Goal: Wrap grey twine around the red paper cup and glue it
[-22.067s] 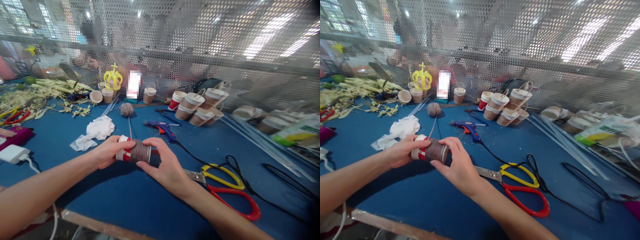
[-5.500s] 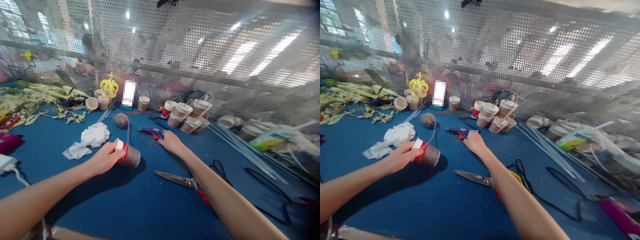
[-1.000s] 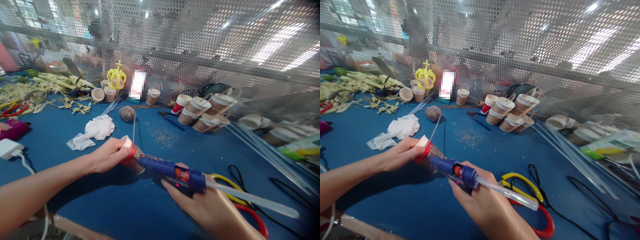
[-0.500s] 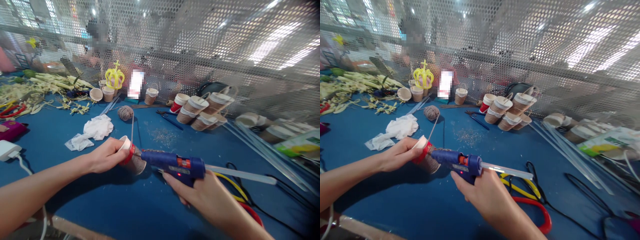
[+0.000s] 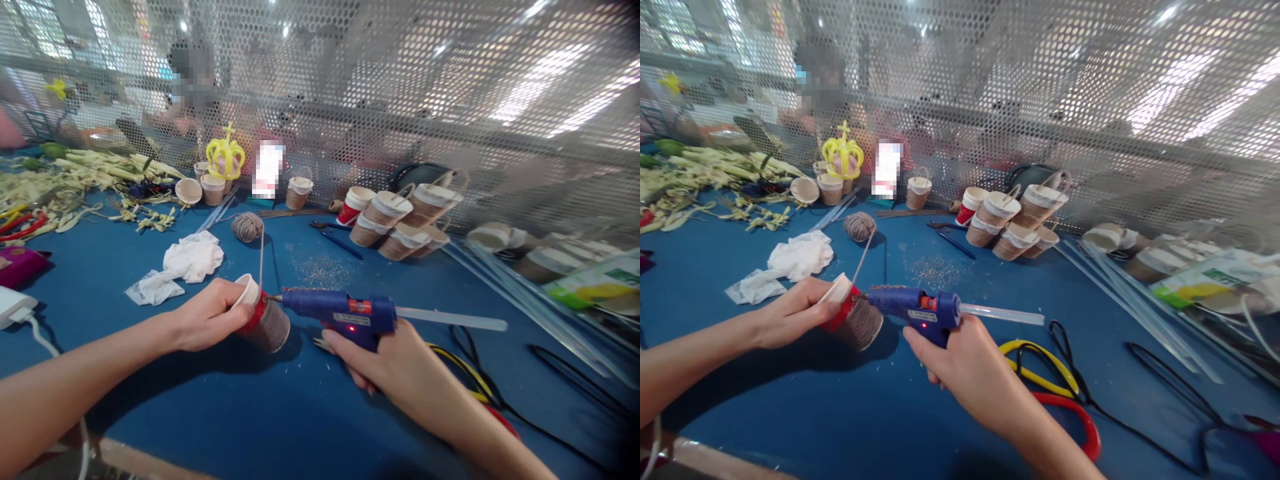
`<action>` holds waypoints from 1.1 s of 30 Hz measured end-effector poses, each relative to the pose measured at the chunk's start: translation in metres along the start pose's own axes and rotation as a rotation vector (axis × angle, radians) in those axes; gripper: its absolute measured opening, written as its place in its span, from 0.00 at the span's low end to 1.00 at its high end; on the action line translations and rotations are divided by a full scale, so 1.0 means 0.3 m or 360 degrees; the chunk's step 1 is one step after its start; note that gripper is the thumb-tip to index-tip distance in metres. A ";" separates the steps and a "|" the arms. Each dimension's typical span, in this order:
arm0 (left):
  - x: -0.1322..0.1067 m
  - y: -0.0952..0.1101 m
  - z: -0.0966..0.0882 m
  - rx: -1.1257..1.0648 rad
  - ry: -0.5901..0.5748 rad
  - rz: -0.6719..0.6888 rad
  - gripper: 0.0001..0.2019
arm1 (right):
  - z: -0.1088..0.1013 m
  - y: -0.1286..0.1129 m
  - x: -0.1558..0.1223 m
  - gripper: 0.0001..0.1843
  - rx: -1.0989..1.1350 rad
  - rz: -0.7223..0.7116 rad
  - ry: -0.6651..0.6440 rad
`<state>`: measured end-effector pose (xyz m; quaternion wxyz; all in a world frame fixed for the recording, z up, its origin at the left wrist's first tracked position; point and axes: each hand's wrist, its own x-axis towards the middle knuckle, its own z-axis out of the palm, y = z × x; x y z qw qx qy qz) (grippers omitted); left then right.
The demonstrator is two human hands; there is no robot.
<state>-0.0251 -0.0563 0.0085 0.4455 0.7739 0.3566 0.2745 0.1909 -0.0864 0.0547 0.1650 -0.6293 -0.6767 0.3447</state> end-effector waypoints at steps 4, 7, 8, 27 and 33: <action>-0.003 0.004 0.000 0.0047 0.0006 0.0034 0.14 | -0.005 -0.004 0.003 0.21 0.0021 -0.0042 -0.0006; -0.005 0.008 -0.001 0.0099 0.0005 0.0078 0.15 | -0.008 0.004 0.000 0.21 0.0013 -0.0063 -0.0001; -0.004 0.009 -0.001 0.0112 0.0005 0.0089 0.15 | -0.008 0.006 0.001 0.20 0.0016 -0.0058 0.0000; -0.002 0.005 0.001 0.0107 0.0024 0.0028 0.15 | -0.001 0.003 -0.003 0.20 0.0127 0.0024 -0.0073; -0.002 -0.006 0.003 -0.0161 -0.0002 -0.0128 0.14 | 0.017 0.019 -0.023 0.17 0.0046 -0.0034 0.0038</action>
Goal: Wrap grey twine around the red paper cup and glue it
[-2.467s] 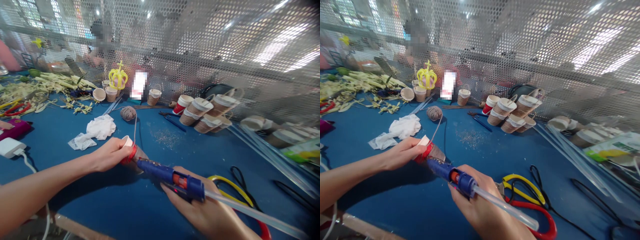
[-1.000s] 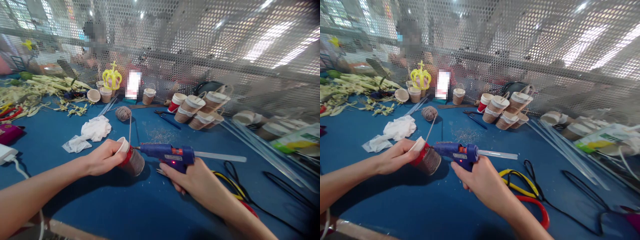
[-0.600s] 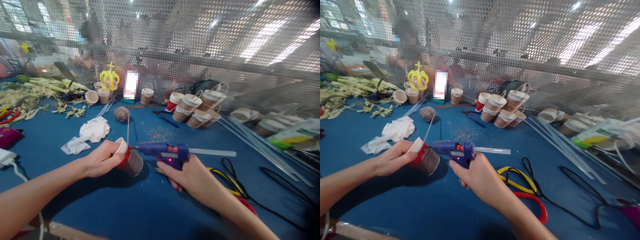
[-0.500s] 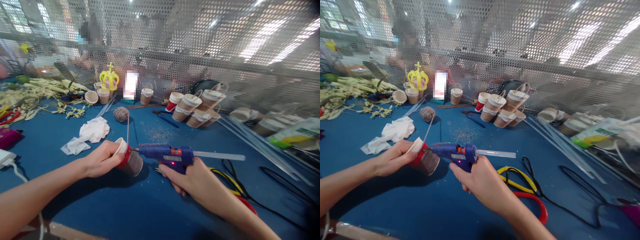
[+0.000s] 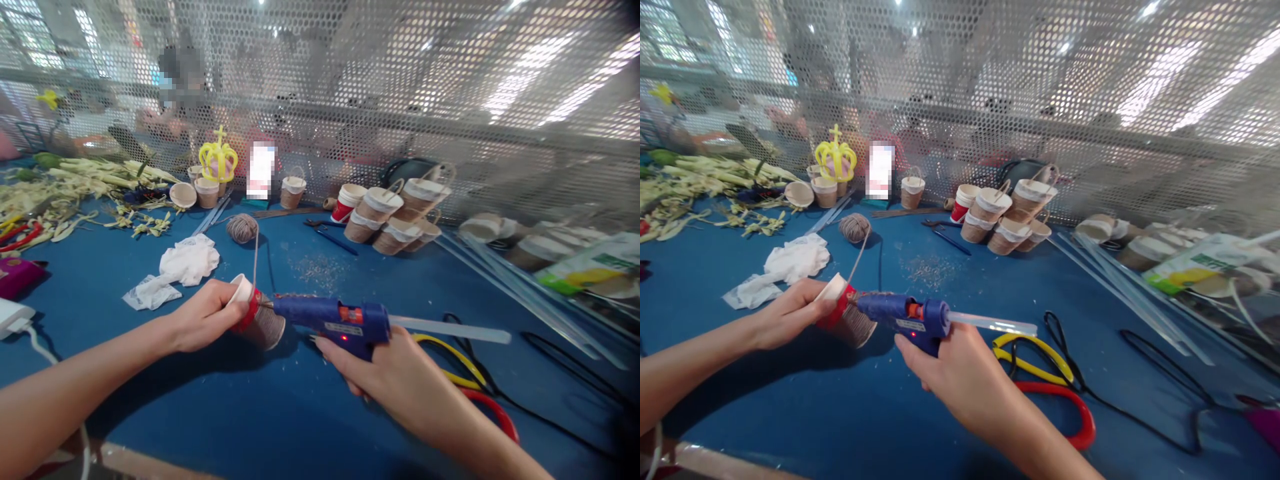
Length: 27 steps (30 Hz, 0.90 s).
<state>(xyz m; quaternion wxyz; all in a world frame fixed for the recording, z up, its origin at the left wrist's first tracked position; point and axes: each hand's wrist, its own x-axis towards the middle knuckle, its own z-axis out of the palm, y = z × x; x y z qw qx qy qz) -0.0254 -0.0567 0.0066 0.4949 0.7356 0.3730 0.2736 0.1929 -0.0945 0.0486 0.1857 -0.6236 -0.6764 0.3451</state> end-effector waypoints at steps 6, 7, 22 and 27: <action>0.003 0.002 0.002 -0.0092 0.0032 -0.0054 0.16 | 0.008 0.000 -0.007 0.06 -0.0146 -0.0346 0.0136; 0.004 0.004 0.002 -0.0104 0.0040 -0.0066 0.16 | 0.010 -0.002 -0.008 0.06 -0.0161 -0.0408 0.0167; 0.015 0.037 0.015 -0.0475 0.0111 -0.0210 0.12 | 0.058 0.056 -0.034 0.06 -0.0378 -0.0836 0.0143; 0.013 0.025 0.015 -0.0332 0.0197 -0.0268 0.13 | 0.061 0.050 -0.039 0.04 -0.0432 -0.0889 0.0142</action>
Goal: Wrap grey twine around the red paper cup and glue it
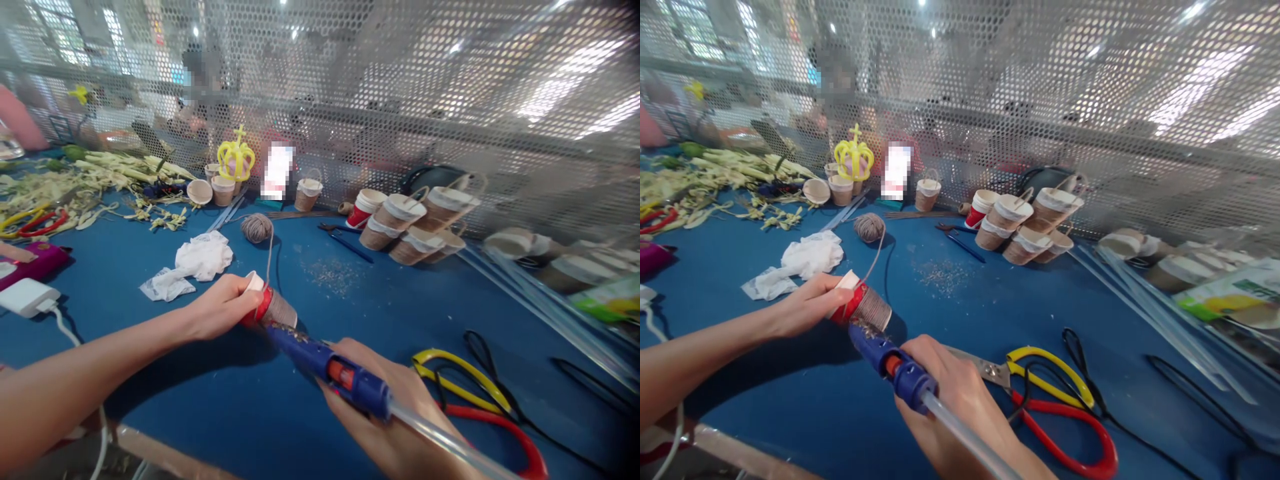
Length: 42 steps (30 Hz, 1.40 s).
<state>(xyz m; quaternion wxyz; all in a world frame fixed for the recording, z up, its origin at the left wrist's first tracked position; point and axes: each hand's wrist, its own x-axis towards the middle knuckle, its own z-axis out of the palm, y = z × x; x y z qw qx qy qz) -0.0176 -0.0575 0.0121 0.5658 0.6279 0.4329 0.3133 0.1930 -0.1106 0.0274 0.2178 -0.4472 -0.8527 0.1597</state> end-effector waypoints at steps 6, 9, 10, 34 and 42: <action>0.008 -0.019 -0.011 0.0043 0.0001 0.0009 0.11 | 0.005 -0.001 0.000 0.05 -0.0004 -0.0017 -0.0005; 0.009 -0.020 -0.012 -0.0026 -0.0021 -0.0004 0.10 | 0.003 0.010 0.003 0.05 0.0002 0.0019 0.0024; 0.009 -0.019 -0.011 -0.0070 -0.0048 -0.0011 0.10 | 0.003 0.013 0.004 0.05 -0.0013 0.0057 0.0048; 0.007 -0.009 -0.006 -0.0047 0.0008 -0.0026 0.10 | -0.007 0.004 0.000 0.05 -0.0073 -0.0076 -0.0117; 0.012 -0.009 -0.002 -0.0051 0.0040 -0.0057 0.10 | 0.009 0.010 -0.009 0.09 0.0037 -0.0230 -0.0017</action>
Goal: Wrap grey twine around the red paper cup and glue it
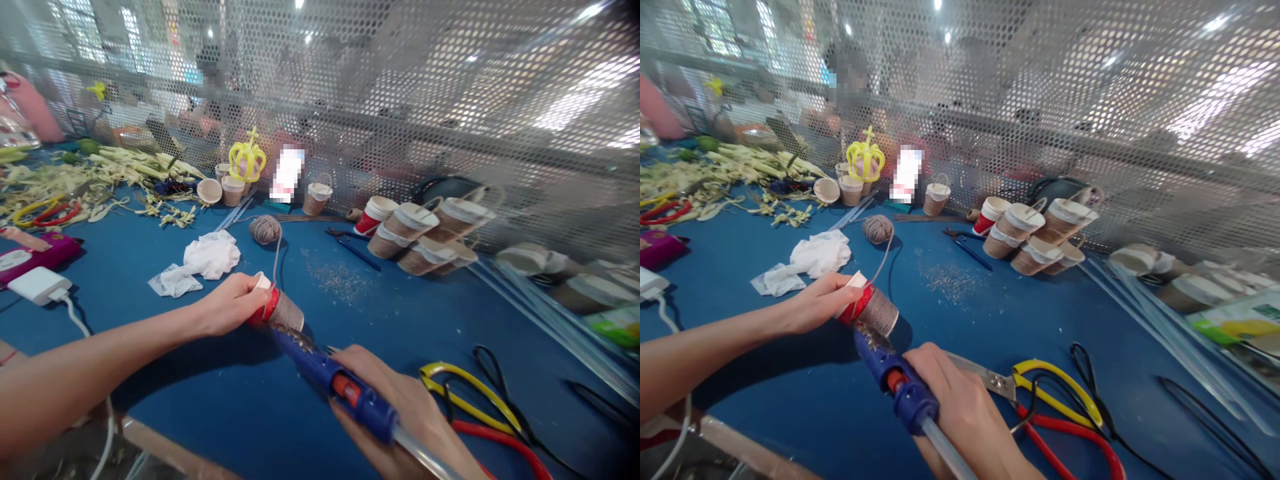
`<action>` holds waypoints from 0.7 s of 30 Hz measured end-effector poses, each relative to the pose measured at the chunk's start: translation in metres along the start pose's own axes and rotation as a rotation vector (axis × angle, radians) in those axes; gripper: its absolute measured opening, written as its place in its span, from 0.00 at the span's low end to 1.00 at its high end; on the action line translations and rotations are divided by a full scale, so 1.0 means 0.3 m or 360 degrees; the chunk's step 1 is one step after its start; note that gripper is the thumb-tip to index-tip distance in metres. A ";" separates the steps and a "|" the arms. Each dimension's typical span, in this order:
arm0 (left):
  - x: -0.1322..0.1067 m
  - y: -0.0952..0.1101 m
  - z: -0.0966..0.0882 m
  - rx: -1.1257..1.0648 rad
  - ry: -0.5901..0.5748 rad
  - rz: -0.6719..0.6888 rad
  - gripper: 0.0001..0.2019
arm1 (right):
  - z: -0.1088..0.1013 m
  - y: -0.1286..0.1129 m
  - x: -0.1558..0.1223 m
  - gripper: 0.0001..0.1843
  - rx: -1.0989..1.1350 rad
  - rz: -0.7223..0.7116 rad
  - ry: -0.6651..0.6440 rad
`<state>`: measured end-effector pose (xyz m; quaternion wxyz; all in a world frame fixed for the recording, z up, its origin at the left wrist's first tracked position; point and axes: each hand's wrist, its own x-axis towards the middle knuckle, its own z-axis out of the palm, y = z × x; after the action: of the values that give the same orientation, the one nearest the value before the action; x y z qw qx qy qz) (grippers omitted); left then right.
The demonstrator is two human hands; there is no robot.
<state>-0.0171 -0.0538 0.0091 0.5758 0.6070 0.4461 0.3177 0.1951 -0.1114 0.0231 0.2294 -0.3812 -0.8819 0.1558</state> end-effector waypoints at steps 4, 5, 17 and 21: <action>0.001 0.001 0.000 -0.0044 -0.0001 -0.0006 0.10 | -0.006 -0.001 0.010 0.05 0.0019 0.0165 -0.0085; 0.002 0.001 0.000 -0.0064 -0.0014 -0.0010 0.10 | -0.011 0.001 0.014 0.03 0.0047 0.0272 -0.0071; -0.002 -0.025 -0.007 0.0077 0.0022 0.0093 0.13 | -0.144 0.178 0.129 0.12 0.0675 0.1131 0.0390; -0.008 -0.020 -0.007 0.0132 0.0012 0.0130 0.12 | -0.131 0.291 0.204 0.11 0.0555 0.1300 0.0370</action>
<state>-0.0211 -0.0555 0.0039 0.5350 0.6468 0.4360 0.3246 0.2311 -0.0041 0.0346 0.3074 -0.6683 -0.5884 0.3358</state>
